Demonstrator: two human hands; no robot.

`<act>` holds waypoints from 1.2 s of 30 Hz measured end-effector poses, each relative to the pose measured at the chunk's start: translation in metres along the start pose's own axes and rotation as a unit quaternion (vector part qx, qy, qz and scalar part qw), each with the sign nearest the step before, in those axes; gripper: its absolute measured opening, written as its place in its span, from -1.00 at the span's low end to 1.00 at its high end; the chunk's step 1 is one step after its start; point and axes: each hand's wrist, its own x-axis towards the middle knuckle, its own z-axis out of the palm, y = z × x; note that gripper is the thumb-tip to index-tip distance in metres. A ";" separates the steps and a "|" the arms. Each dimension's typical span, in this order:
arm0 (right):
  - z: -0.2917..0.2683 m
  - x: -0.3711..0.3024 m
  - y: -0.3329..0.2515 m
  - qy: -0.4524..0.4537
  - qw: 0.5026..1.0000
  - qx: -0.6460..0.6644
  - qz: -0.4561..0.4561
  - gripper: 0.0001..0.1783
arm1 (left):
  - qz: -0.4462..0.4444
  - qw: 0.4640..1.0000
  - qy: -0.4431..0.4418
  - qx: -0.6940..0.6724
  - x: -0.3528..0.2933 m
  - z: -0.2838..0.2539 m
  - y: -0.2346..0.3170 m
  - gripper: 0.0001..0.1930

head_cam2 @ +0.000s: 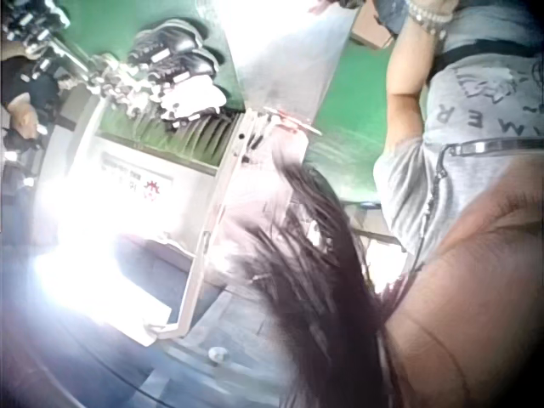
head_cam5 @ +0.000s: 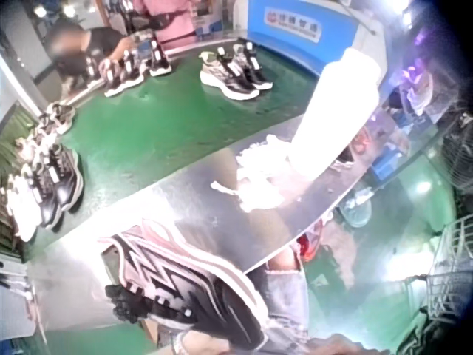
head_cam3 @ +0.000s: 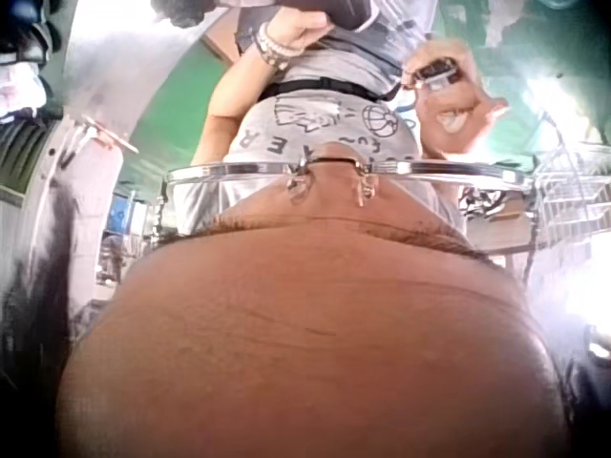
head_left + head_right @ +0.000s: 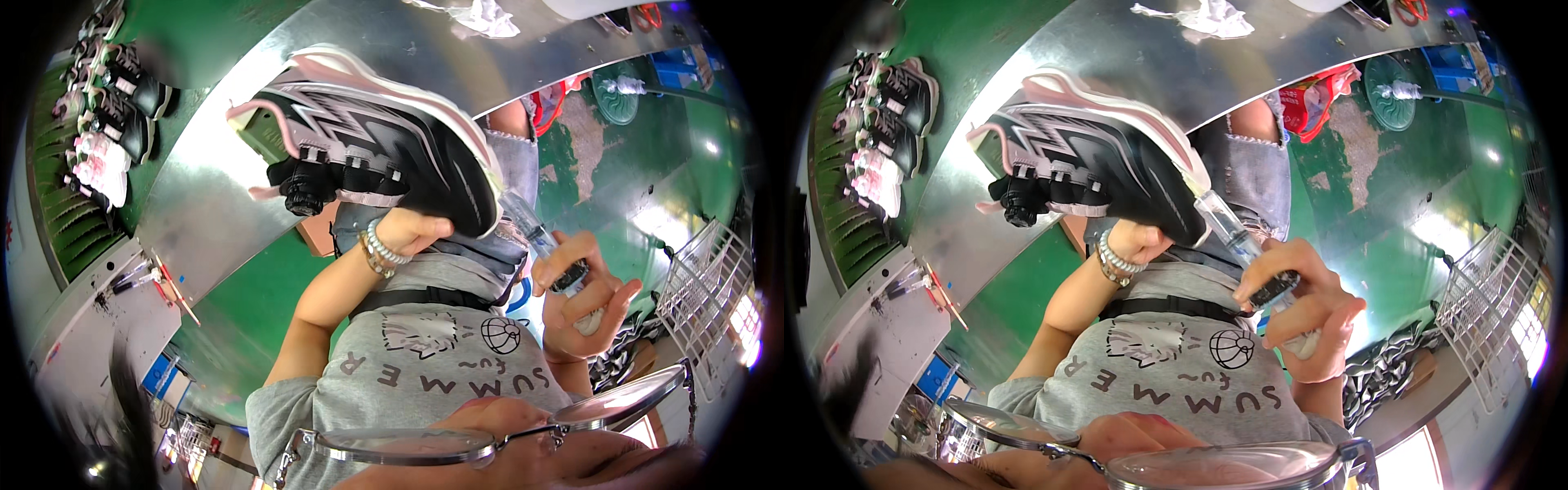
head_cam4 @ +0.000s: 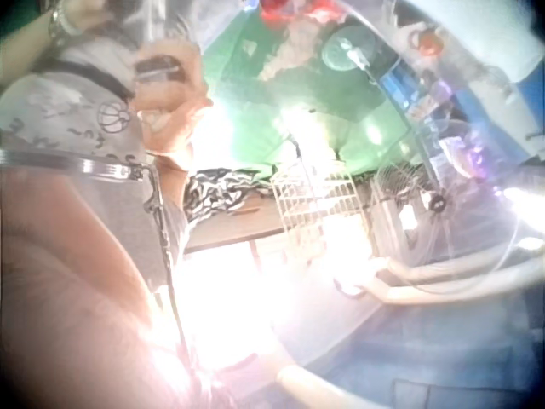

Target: The person applies adhesive to the seams and soles of various children's shoes using a syringe-like applicator. They pick up shoes from a conveyor belt, apply the liquid to the bonding areas, and then place the shoes back onto the belt.

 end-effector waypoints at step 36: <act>-0.024 0.011 0.043 0.069 0.942 -0.163 -0.284 -0.34 | 0.071 0.961 0.266 -0.021 0.078 0.033 0.084 -0.73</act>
